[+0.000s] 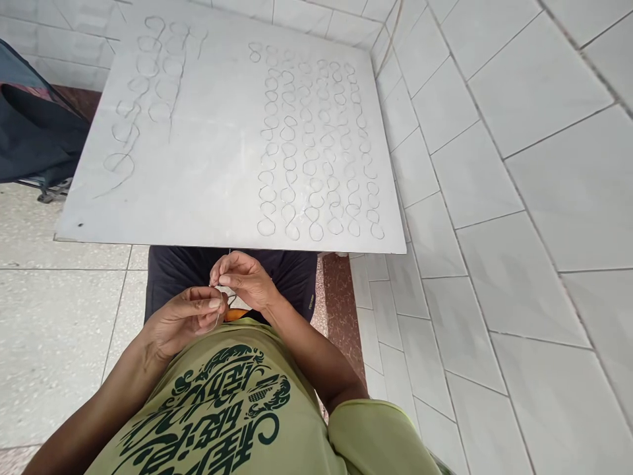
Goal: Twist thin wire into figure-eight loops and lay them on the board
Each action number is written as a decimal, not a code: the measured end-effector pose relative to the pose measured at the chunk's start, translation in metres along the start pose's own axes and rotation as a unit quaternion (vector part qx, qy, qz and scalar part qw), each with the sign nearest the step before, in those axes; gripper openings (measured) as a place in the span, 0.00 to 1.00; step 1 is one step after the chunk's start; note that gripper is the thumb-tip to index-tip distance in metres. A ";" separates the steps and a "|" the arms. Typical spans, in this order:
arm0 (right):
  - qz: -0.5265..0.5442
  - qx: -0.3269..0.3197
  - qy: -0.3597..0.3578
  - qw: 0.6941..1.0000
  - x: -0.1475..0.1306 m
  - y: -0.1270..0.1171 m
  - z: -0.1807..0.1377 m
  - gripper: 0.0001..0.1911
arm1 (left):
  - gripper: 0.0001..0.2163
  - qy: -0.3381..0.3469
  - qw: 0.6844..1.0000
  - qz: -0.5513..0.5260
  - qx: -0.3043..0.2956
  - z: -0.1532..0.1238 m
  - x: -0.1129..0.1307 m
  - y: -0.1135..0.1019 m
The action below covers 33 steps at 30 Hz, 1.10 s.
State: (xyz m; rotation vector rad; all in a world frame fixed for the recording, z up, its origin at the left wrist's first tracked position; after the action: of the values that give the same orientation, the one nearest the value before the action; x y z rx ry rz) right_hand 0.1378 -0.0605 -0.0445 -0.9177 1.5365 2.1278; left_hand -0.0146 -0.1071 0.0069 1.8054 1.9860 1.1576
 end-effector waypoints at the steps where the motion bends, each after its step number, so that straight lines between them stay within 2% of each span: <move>1: -0.003 0.004 -0.015 1.000 -0.001 0.001 0.000 0.15 | 0.08 0.001 1.000 -0.001 -0.001 -0.001 0.000 0.001; 4: -0.027 0.017 -0.051 0.998 -0.005 0.003 0.001 0.13 | 0.09 0.002 1.000 0.004 0.002 -0.004 0.002 0.002; 13: -0.117 0.061 -0.044 0.990 -0.003 0.005 -0.001 0.18 | 0.10 0.001 0.999 0.044 0.010 -0.013 0.002 -0.001; 16: -0.182 0.074 -0.058 0.979 -0.009 0.004 -0.001 0.18 | 0.11 0.018 0.998 0.049 0.018 -0.015 0.000 -0.001; 18: -0.249 0.068 -0.090 0.962 -0.024 0.003 0.000 0.16 | 0.12 0.039 0.996 0.066 0.046 -0.017 0.001 -0.001; 20: -0.342 0.035 -0.131 0.930 -0.046 0.003 0.002 0.12 | 0.13 0.063 0.989 0.104 0.084 -0.019 0.004 -0.002; 21: -0.402 0.006 -0.153 0.903 -0.058 0.005 0.004 0.12 | 0.13 0.077 0.983 0.130 0.100 -0.021 0.005 -0.004; 22: -0.467 -0.042 -0.175 0.866 -0.070 0.007 0.006 0.15 | 0.13 0.091 0.977 0.156 0.112 -0.021 0.007 -0.005; 25: -0.612 -0.235 -0.204 0.727 -0.093 0.016 0.014 0.24 | 0.14 0.126 0.959 0.219 0.126 -0.022 0.013 -0.010; 27: -0.650 -0.340 -0.194 0.651 -0.095 0.021 0.020 0.21 | 0.14 0.130 0.954 0.238 0.124 -0.021 0.016 -0.013; 28: -0.656 -0.377 -0.193 0.625 -0.093 0.022 0.024 0.18 | 0.14 0.130 0.954 0.239 0.124 -0.019 0.017 -0.014; 31: -0.650 -0.436 -0.212 0.585 -0.084 0.022 0.033 0.07 | 0.14 0.125 0.957 0.227 0.129 -0.014 0.017 -0.016; 33: -0.643 -0.457 -0.213 0.577 -0.079 0.020 0.036 0.10 | 0.14 0.116 0.959 0.222 0.134 -0.011 0.016 -0.018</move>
State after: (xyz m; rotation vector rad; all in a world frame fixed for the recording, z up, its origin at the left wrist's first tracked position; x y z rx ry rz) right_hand 0.1724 -0.0271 0.0306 -1.0838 -0.6559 1.5033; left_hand -0.0385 -0.0953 0.0079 2.4518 1.9986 1.3240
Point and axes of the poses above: each hand's wrist, its own z-axis towards the middle knuckle, its own y-axis out of the palm, x = y × z, the point moved 1 cm from there along z, towards the middle knuckle, and after that the axes turned 15 degrees about -y, right-handed, at the moved point
